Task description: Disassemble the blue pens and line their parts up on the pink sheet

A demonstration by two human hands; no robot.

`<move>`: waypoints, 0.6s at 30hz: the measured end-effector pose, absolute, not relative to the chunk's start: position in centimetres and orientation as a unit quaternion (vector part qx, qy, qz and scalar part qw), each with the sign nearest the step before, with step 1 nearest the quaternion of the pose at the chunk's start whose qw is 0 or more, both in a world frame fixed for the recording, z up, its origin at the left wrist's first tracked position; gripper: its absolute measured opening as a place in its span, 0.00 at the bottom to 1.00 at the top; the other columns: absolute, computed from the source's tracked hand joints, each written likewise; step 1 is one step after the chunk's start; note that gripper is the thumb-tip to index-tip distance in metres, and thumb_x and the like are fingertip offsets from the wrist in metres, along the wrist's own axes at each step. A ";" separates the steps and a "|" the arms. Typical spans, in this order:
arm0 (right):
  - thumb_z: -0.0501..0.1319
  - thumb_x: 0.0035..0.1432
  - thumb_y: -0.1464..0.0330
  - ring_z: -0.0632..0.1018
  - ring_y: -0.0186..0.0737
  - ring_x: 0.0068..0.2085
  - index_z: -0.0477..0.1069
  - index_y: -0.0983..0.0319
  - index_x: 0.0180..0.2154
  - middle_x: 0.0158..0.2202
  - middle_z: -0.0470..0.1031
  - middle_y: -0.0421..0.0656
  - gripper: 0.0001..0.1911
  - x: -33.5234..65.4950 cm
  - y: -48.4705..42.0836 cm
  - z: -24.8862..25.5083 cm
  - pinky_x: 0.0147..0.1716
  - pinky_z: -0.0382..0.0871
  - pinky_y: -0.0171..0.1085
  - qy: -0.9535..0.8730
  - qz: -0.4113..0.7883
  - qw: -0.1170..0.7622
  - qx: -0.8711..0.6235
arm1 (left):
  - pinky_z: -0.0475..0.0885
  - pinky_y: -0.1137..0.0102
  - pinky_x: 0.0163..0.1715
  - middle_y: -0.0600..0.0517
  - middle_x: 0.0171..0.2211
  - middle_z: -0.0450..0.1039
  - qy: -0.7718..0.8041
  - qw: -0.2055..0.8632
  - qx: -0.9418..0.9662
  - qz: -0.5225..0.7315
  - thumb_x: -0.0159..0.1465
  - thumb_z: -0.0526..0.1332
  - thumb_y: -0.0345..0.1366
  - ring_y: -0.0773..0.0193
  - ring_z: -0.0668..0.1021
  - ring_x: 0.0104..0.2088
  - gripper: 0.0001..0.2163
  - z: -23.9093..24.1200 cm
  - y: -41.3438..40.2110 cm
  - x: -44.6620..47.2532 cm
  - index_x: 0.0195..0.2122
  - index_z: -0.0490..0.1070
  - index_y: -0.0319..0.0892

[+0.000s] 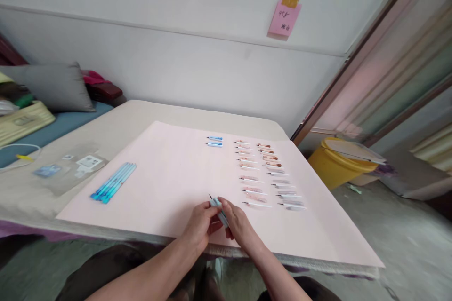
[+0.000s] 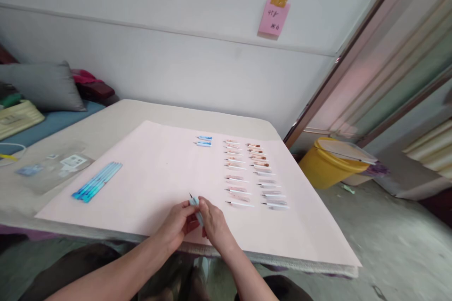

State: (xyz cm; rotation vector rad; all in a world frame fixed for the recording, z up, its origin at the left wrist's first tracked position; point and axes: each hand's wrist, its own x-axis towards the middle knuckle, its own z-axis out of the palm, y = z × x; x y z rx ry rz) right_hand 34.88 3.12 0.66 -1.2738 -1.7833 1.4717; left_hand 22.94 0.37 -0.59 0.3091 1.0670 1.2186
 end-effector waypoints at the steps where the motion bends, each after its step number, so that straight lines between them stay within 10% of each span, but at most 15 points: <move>1: 0.45 0.59 0.50 0.69 0.33 0.18 0.66 0.62 0.47 0.22 0.68 0.39 0.27 35.0 3.3 0.5 0.18 0.62 0.33 -0.614 0.573 0.252 -0.481 | 0.67 0.72 0.25 0.51 0.23 0.73 0.470 0.675 0.137 0.552 0.50 0.64 0.34 0.67 0.74 0.23 0.08 -0.5 0.5 22.8 0.30 0.71 0.37; 18: 0.63 0.47 0.60 0.71 0.32 0.23 0.74 0.64 0.41 0.21 0.70 0.38 0.21 34.0 3.3 -1.2 0.24 0.67 0.33 -0.504 0.658 0.346 -0.440 | 0.64 0.75 0.26 0.54 0.24 0.70 0.514 0.598 0.136 0.600 0.46 0.67 0.37 0.71 0.71 0.25 0.11 -1.1 1.1 22.2 0.28 0.70 0.38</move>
